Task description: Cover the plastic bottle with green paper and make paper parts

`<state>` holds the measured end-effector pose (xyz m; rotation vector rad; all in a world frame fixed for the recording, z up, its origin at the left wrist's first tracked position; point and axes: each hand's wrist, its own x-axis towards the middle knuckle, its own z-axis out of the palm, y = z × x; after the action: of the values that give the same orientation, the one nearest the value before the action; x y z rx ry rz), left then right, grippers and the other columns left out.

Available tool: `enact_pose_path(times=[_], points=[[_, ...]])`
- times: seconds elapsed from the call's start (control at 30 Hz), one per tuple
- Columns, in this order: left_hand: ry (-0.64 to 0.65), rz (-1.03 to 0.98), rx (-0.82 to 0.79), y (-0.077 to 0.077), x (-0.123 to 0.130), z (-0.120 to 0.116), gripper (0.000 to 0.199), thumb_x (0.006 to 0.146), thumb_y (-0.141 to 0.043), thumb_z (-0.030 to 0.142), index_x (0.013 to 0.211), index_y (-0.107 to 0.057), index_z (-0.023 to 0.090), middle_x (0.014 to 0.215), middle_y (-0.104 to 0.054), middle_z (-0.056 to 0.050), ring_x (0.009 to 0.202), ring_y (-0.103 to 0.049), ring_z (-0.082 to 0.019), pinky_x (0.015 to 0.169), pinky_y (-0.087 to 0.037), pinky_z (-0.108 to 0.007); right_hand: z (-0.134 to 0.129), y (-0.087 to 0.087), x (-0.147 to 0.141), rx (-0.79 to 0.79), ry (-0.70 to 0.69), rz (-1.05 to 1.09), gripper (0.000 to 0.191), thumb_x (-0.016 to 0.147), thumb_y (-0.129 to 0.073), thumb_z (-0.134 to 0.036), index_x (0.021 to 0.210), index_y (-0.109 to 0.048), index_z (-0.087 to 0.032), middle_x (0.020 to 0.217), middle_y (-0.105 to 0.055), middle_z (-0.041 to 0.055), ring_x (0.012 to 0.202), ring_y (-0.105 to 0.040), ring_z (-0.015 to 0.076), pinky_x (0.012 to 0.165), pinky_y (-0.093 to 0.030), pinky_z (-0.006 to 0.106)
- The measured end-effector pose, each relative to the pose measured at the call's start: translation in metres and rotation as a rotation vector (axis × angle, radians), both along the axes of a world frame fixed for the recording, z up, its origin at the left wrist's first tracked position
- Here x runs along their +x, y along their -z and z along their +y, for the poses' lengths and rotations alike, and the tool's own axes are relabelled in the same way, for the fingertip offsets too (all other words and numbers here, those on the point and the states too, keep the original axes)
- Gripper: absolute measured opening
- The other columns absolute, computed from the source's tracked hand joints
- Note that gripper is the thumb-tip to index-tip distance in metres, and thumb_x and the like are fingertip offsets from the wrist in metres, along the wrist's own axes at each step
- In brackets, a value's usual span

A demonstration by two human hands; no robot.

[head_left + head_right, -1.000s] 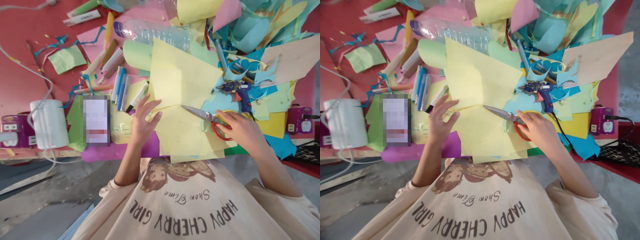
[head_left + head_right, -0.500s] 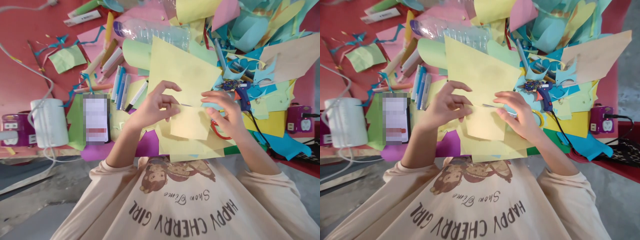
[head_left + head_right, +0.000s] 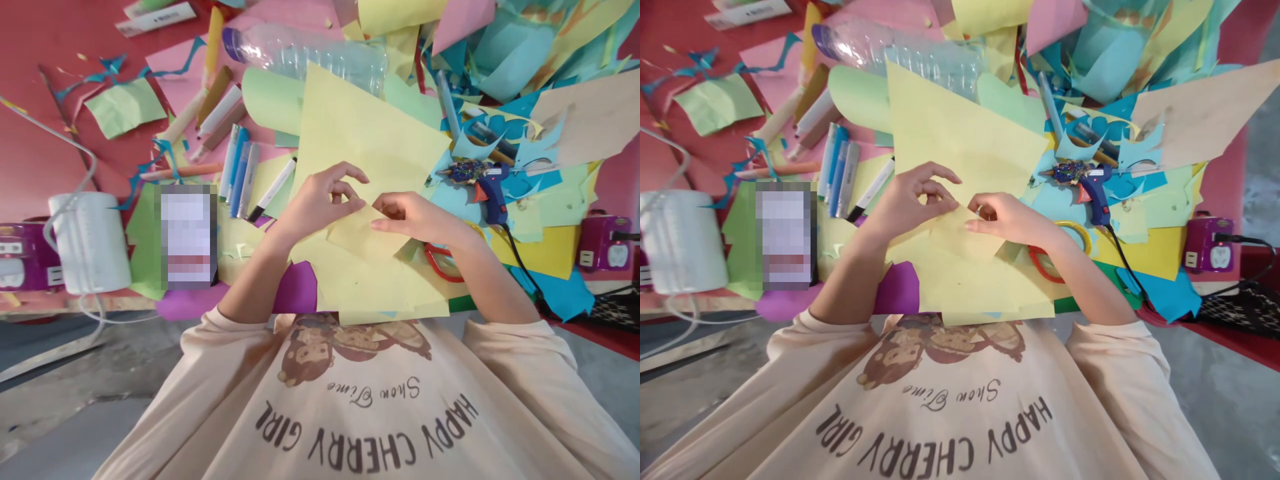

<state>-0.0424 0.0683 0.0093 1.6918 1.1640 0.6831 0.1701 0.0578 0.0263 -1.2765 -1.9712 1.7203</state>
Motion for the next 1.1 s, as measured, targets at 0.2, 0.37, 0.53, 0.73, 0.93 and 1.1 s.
enact_pose_path(times=[0.2, 0.37, 0.53, 0.73, 0.93, 1.1], points=[[-0.154, -0.032, 0.102, 0.015, 0.000, 0.003, 0.017, 0.081, -0.065, 0.032, 0.092, -0.064, 0.020, 0.084, -0.069, 0.000, 0.072, -0.065, -0.011, 0.065, -0.052, -0.024, 0.003, 0.017, 0.001, -0.022, 0.263, 0.129, 0.012, 0.083, -0.061, -0.032, 0.088, -0.058, -0.021, 0.064, -0.056, -0.0041, 0.046, -0.042, 0.0074, 0.043, -0.030, 0.023], [-0.226, -0.216, -0.019, 0.024, -0.001, 0.004, 0.019, 0.081, -0.065, 0.036, 0.093, -0.063, 0.022, 0.074, -0.066, 0.001, 0.069, -0.065, -0.011, 0.064, -0.054, -0.024, 0.001, 0.025, 0.006, -0.085, 0.346, 0.246, 0.029, 0.082, -0.065, -0.043, 0.103, -0.061, -0.023, 0.063, -0.060, -0.0035, 0.040, -0.041, 0.0082, 0.036, -0.030, 0.023], [-0.139, -0.176, -0.047, 0.022, 0.002, -0.002, 0.019, 0.076, -0.066, 0.025, 0.095, -0.066, 0.022, 0.072, -0.064, 0.002, 0.064, -0.062, -0.010, 0.062, -0.052, -0.024, 0.001, 0.027, 0.003, 0.122, 0.465, 0.178, 0.029, 0.078, -0.069, -0.049, 0.092, -0.064, -0.024, 0.084, -0.065, 0.0001, 0.057, -0.054, 0.0099, 0.050, -0.044, 0.024], [-0.098, -0.153, -0.007, 0.019, 0.005, -0.004, 0.020, 0.082, -0.062, 0.027, 0.099, -0.069, 0.021, 0.093, -0.072, -0.002, 0.071, -0.065, -0.010, 0.070, -0.054, -0.025, -0.002, 0.030, 0.002, 0.217, 0.476, 0.090, 0.026, 0.081, -0.064, -0.047, 0.091, -0.068, -0.023, 0.086, -0.068, 0.0014, 0.068, -0.060, 0.0143, 0.061, -0.049, 0.029], [-0.125, -0.175, 0.031, 0.015, 0.010, -0.010, 0.021, 0.085, -0.063, 0.034, 0.097, -0.073, 0.021, 0.102, -0.075, -0.004, 0.089, -0.070, -0.015, 0.077, -0.056, -0.024, -0.003, 0.026, 0.002, 0.208, 0.494, 0.122, 0.023, 0.079, -0.069, -0.044, 0.087, -0.072, -0.023, 0.075, -0.069, -0.0006, 0.062, -0.059, 0.0125, 0.058, -0.048, 0.027], [-0.172, -0.212, 0.017, 0.017, 0.009, -0.011, 0.022, 0.086, -0.062, 0.039, 0.096, -0.075, 0.023, 0.098, -0.076, -0.003, 0.093, -0.071, -0.018, 0.081, -0.059, -0.031, -0.004, 0.024, 0.002, 0.214, 0.543, 0.181, 0.023, 0.077, -0.071, -0.042, 0.089, -0.076, -0.023, 0.078, -0.073, 0.0007, 0.071, -0.066, 0.0155, 0.066, -0.055, 0.029]])
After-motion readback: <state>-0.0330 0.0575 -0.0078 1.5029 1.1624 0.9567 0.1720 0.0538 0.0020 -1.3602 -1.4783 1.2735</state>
